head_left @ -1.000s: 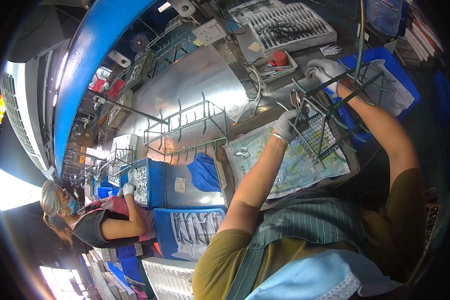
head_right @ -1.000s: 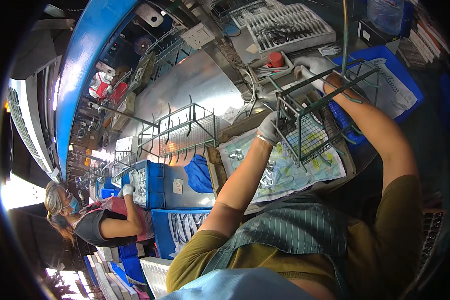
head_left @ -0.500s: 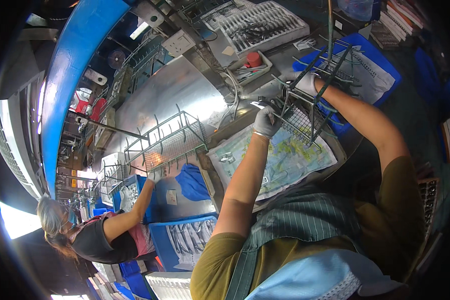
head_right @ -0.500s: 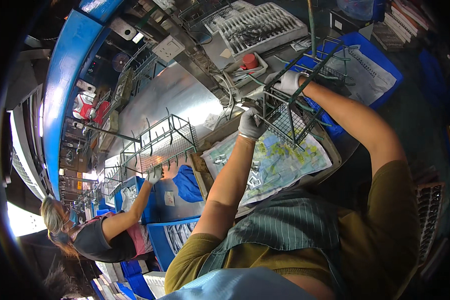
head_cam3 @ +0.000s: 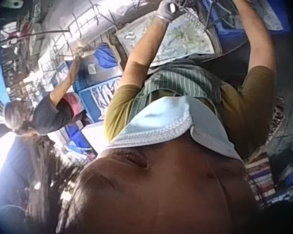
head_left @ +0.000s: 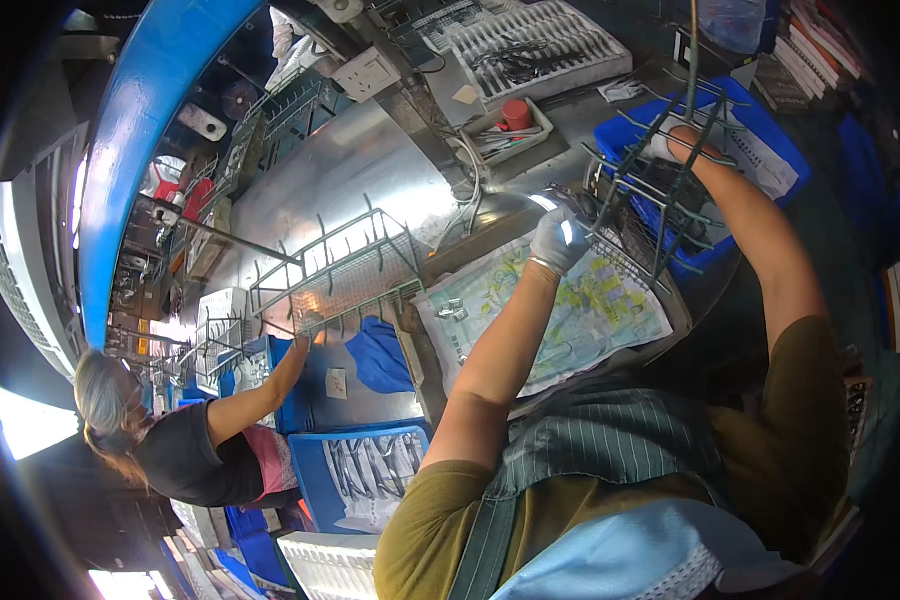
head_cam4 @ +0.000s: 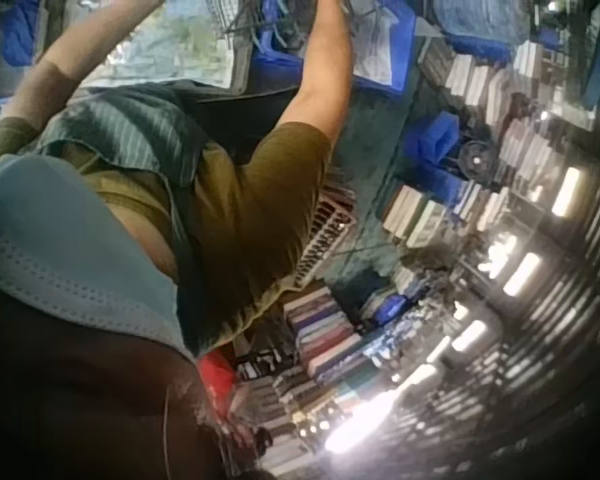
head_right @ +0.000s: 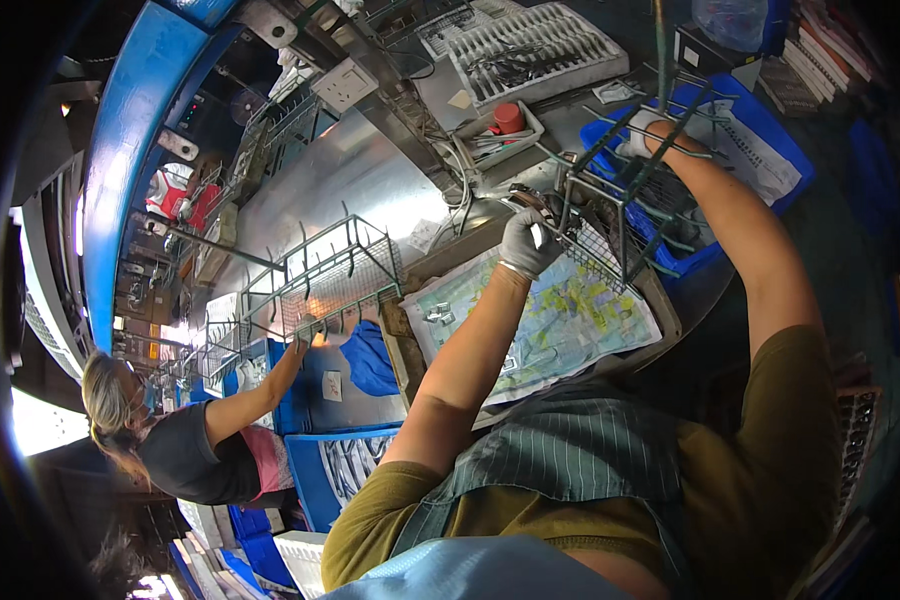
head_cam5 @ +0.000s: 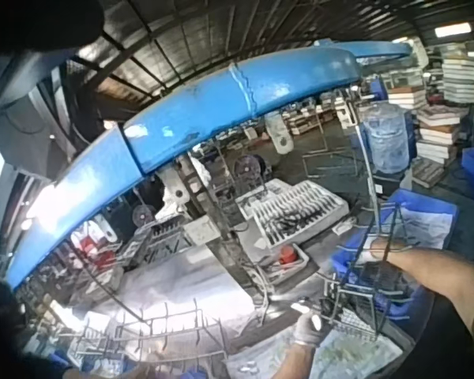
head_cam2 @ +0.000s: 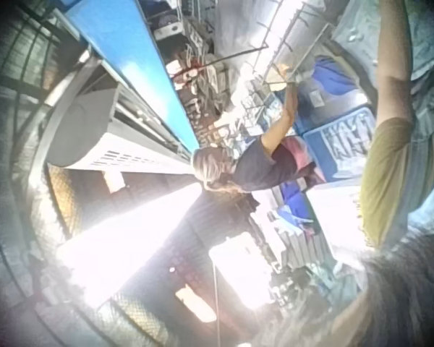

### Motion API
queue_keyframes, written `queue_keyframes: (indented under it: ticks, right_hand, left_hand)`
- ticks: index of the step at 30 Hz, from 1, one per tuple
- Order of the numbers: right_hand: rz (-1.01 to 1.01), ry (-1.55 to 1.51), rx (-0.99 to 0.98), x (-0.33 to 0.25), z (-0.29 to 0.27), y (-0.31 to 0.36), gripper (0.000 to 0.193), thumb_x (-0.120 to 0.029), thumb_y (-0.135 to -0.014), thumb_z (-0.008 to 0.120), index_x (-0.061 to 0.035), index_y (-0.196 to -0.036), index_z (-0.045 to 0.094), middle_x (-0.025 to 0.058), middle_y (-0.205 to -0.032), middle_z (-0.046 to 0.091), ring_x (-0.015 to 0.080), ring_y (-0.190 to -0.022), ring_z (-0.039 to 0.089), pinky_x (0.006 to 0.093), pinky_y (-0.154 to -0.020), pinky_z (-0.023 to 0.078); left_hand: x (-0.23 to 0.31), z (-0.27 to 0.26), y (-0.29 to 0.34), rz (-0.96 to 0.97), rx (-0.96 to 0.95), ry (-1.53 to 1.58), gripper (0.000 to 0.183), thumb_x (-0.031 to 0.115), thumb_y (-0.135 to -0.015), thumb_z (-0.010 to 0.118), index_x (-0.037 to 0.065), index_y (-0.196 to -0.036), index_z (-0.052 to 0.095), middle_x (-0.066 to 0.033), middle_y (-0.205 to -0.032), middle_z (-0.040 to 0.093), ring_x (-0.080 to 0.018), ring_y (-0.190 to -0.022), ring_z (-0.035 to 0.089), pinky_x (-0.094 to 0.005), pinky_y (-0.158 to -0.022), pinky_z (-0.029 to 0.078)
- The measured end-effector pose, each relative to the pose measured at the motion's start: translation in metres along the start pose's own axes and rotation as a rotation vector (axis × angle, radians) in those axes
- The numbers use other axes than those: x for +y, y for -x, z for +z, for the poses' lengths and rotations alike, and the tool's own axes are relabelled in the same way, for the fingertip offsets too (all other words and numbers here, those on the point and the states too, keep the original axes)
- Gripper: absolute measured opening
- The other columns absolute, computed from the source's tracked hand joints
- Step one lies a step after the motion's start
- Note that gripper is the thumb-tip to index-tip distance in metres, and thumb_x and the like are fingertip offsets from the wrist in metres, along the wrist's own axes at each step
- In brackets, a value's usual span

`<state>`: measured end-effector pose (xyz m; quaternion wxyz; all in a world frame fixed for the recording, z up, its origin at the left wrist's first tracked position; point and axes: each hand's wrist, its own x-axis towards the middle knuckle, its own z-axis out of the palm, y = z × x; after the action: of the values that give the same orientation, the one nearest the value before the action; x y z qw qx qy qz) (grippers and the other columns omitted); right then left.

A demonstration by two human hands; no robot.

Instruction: The person sorts metal parts by hand, arranging them into plastic trays and metal racks.

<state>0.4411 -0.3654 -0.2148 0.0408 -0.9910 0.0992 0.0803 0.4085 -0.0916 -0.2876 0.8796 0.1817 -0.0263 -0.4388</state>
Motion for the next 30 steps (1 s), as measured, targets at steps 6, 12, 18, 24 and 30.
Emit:
queue_keyframes:
  ticks: [6, 12, 18, 24, 30]
  right_hand:
    - [-0.066, 0.042, 0.003, -0.029, -0.008, 0.004, 0.044, -0.038, -0.077, 0.059, -0.0050, -0.106, 0.059, 0.0153, -0.105, 0.061, 0.0292, -0.096, 0.058, 0.0372, -0.082, 0.046]
    - [-0.304, -0.371, 0.329, -0.015, 0.014, -0.050, 0.038, -0.035, -0.078, 0.061, -0.0034, -0.100, 0.061, 0.0178, -0.099, 0.061, 0.0293, -0.090, 0.060, 0.0360, -0.078, 0.046]
    - [-0.289, -0.776, 0.029, 0.064, 0.006, 0.053, 0.027, -0.023, -0.086, 0.054, -0.0007, -0.101, 0.058, 0.0112, -0.091, 0.062, 0.0215, -0.082, 0.058, 0.0333, -0.073, 0.045]
    - [-0.391, -0.678, 0.086, 0.061, -0.007, 0.166, 0.034, -0.016, -0.088, 0.049, 0.0034, -0.115, 0.050, 0.0131, -0.110, 0.056, 0.0199, -0.103, 0.050, 0.0280, -0.093, 0.035]
    - [-0.582, -1.141, -0.725, -0.139, 0.023, 0.181, 0.035, -0.032, -0.089, 0.048, 0.0002, -0.102, 0.053, 0.0031, -0.082, 0.054, 0.0078, -0.062, 0.045, 0.0207, -0.059, 0.037]
  left_hand:
    - [-0.001, 0.010, 0.021, 0.002, 0.201, -0.097, 0.028, 0.007, -0.064, 0.050, 0.006, -0.090, 0.059, -0.0076, -0.087, 0.061, -0.0202, -0.082, 0.058, -0.0388, -0.072, 0.046]
    - [-0.009, 0.014, 0.016, -0.033, 0.314, -0.184, 0.006, 0.011, -0.074, 0.054, 0.009, -0.079, 0.056, -0.0040, -0.071, 0.060, -0.0173, -0.065, 0.060, -0.0340, -0.058, 0.050]
    - [0.019, 0.023, 0.071, 0.135, 0.318, -0.153, 0.025, 0.021, -0.078, 0.051, 0.008, -0.098, 0.056, -0.0049, -0.086, 0.062, -0.0162, -0.064, 0.059, -0.0254, -0.043, 0.039]
    - [0.034, 0.026, 0.173, 0.273, 0.416, -0.261, 0.028, 0.025, -0.082, 0.050, 0.006, -0.101, 0.056, -0.0054, -0.089, 0.061, -0.0117, -0.060, 0.056, -0.0225, -0.041, 0.036]
    - [0.020, 0.062, 0.300, 0.603, 0.510, -0.574, 0.031, 0.024, -0.079, 0.054, -0.001, -0.095, 0.062, -0.0056, -0.064, 0.057, -0.0116, -0.057, 0.058, -0.0236, -0.045, 0.042]
